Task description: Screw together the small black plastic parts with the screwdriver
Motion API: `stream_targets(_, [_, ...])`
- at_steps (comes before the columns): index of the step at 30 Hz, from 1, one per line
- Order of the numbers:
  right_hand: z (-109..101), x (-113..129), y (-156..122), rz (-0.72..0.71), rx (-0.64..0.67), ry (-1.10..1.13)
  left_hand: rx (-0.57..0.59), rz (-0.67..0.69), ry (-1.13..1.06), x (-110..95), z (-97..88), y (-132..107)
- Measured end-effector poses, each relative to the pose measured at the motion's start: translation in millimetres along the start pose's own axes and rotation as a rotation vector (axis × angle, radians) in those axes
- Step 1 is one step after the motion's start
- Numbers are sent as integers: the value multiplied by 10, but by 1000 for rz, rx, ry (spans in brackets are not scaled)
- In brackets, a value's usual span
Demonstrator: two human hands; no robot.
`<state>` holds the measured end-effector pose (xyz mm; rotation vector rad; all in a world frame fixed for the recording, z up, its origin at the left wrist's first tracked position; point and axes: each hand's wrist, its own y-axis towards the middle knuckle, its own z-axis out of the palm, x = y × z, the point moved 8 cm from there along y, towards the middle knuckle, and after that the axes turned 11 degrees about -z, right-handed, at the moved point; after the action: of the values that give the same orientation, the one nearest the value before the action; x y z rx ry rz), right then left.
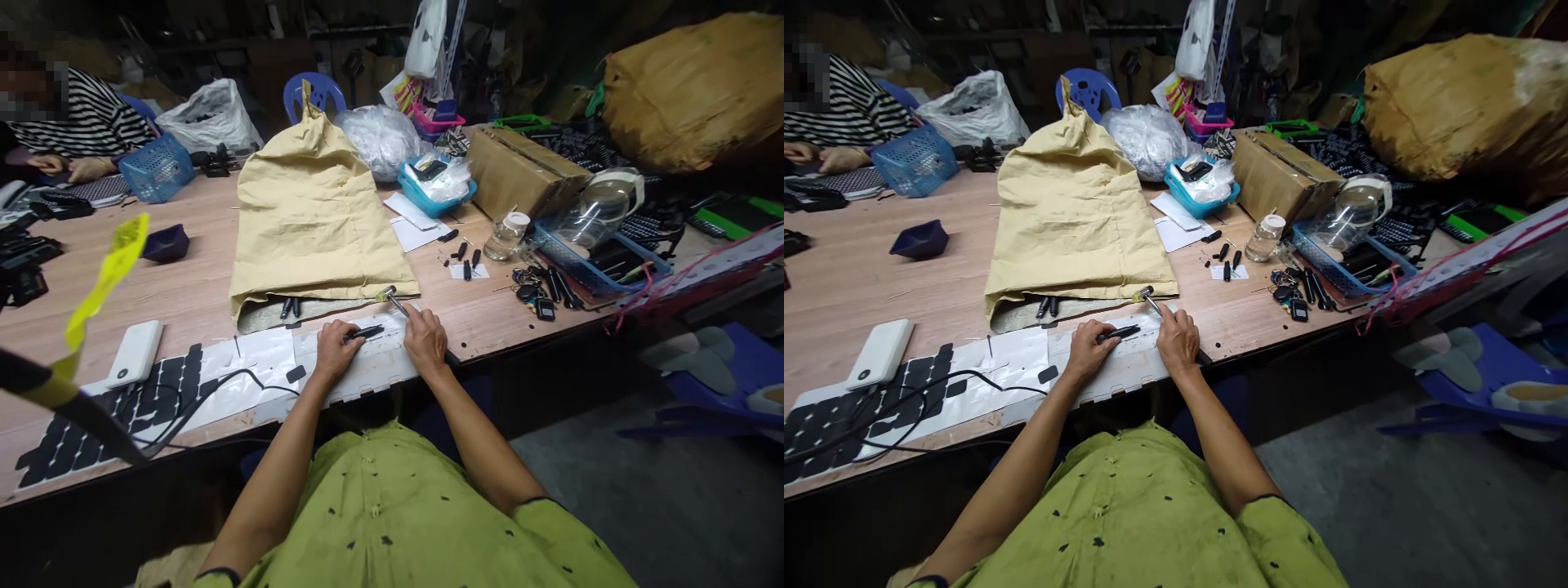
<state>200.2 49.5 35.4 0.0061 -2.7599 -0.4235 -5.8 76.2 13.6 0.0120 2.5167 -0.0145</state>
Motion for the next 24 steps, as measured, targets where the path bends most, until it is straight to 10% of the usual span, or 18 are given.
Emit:
stream_targets(9, [-171,109,-458,-172,-62,414,-11,23,-33,-9,25,-14])
stream_targets(24, [-67,265,-513,-210,52,451,-11,-3,-20,-11,42,4])
